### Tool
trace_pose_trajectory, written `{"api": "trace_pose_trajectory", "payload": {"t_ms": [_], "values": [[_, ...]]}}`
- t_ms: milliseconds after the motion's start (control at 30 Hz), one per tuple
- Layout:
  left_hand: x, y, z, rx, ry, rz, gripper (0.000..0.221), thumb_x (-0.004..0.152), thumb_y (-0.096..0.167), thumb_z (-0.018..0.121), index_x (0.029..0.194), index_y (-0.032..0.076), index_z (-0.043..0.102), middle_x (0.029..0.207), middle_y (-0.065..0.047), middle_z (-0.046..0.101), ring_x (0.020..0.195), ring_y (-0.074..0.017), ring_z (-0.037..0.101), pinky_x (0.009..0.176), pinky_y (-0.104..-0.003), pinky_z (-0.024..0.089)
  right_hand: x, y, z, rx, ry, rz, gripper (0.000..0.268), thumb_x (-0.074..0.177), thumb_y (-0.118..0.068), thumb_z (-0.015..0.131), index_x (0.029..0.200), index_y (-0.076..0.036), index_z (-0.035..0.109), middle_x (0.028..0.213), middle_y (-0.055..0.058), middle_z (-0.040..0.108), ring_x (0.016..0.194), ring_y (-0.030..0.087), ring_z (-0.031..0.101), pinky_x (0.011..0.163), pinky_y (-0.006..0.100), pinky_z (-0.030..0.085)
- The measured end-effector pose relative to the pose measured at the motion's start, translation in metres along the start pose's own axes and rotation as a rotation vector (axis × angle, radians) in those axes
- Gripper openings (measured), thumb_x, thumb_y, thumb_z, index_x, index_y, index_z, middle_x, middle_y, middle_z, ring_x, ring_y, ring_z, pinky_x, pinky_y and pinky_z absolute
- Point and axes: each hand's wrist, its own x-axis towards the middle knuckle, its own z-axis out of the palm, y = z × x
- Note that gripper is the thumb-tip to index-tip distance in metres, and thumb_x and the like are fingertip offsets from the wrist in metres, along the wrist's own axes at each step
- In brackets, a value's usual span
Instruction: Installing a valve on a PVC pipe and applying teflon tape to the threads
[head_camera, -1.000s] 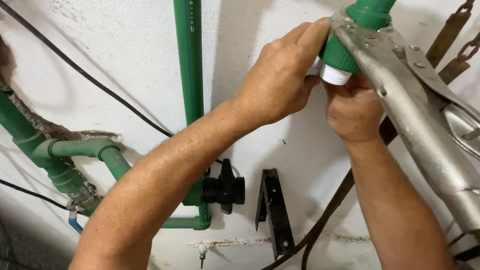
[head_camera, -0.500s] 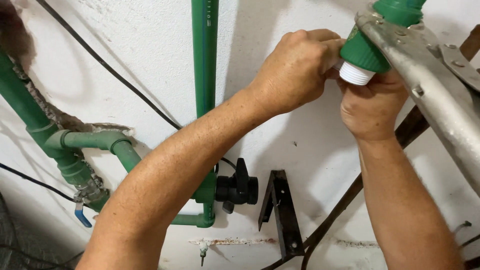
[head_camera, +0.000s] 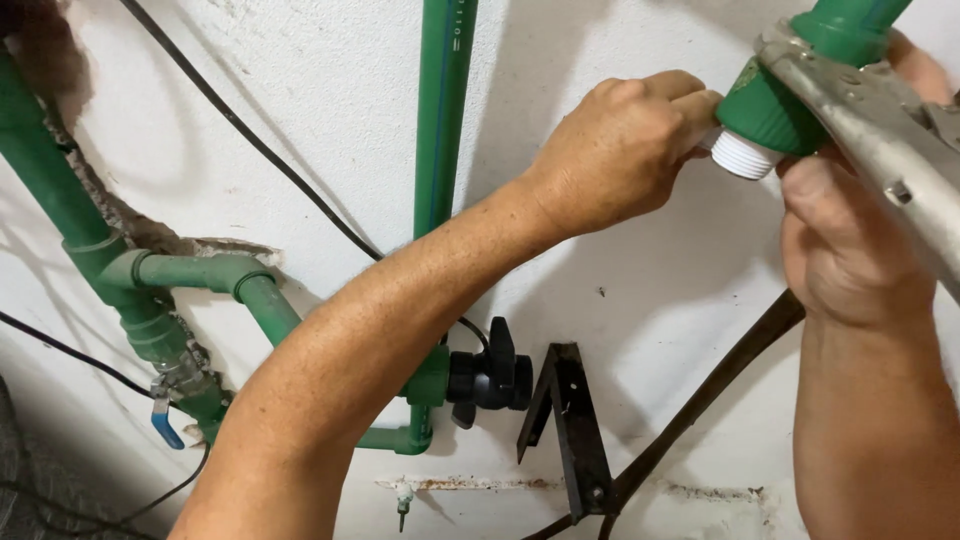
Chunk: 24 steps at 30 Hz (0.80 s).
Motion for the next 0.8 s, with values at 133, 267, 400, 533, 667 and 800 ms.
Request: {"api": "trace_pose_trajectory", "payload": {"t_ms": [133, 267, 400, 533, 667, 800], "values": [[-0.001, 0.002, -0.004, -0.003, 0.026, -0.002, 0.01, 0.084, -0.002, 0.058, 0.086, 0.008, 0.057, 0.079, -0.008, 0.063, 0.055, -0.0347, 0.057, 0.045, -0.049, 0.045, 0.011, -0.019, 0.008, -0.141, -0.05, 0.084, 0.067, 0.106, -0.033, 0.06, 0.151, 0.011, 0.04, 0.141, 0.028, 0.056, 0.13, 0.036, 0.063, 0.113, 0.045, 0.058], [-0.006, -0.006, -0.009, -0.105, 0.041, -0.003, 0.014, 0.085, 0.0, 0.066, 0.094, 0.01, 0.064, 0.105, -0.007, 0.072, 0.086, -0.034, 0.069, 0.062, -0.048, 0.052, 0.009, -0.005, 0.005, -0.112, 0.051, 0.14, 0.053, 0.104, -0.034, 0.071, 0.141, 0.0, 0.054, 0.135, 0.012, 0.059, 0.124, 0.025, 0.063, 0.112, 0.037, 0.055], [-0.004, -0.004, -0.021, -0.178, 0.083, 0.06, 0.023, 0.071, -0.004, 0.069, 0.075, 0.011, 0.051, 0.072, 0.0, 0.057, 0.067, -0.0274, 0.058, 0.049, -0.044, 0.038, 0.012, -0.009, 0.011, -0.064, 0.029, 0.159, 0.063, 0.103, -0.032, 0.069, 0.149, 0.007, 0.051, 0.132, 0.023, 0.062, 0.12, 0.03, 0.067, 0.106, 0.038, 0.059], [-0.005, -0.011, -0.018, -0.148, 0.078, 0.032, 0.023, 0.07, -0.002, 0.068, 0.072, 0.011, 0.05, 0.068, -0.001, 0.055, 0.057, -0.0274, 0.053, 0.047, -0.044, 0.035, 0.003, 0.005, 0.004, -0.029, 0.045, 0.197, 0.061, 0.105, -0.031, 0.067, 0.153, 0.0, 0.043, 0.141, 0.019, 0.057, 0.127, 0.03, 0.064, 0.099, 0.035, 0.053], [-0.005, -0.019, -0.013, -0.058, 0.026, 0.013, 0.022, 0.071, 0.007, 0.077, 0.072, 0.014, 0.056, 0.069, 0.0, 0.061, 0.057, -0.0259, 0.058, 0.047, -0.044, 0.039, 0.001, 0.004, 0.004, -0.107, -0.002, 0.165, 0.057, 0.111, -0.026, 0.059, 0.156, 0.004, 0.042, 0.149, 0.022, 0.052, 0.133, 0.036, 0.062, 0.111, 0.043, 0.056], [-0.005, -0.019, -0.02, -0.048, -0.007, 0.019, 0.021, 0.072, 0.01, 0.083, 0.072, 0.014, 0.062, 0.069, 0.0, 0.064, 0.058, -0.0227, 0.062, 0.049, -0.042, 0.046, 0.0, 0.007, 0.002, -0.123, -0.021, 0.14, 0.052, 0.113, -0.027, 0.058, 0.154, 0.0, 0.04, 0.15, 0.019, 0.048, 0.134, 0.038, 0.061, 0.117, 0.048, 0.055]]}}
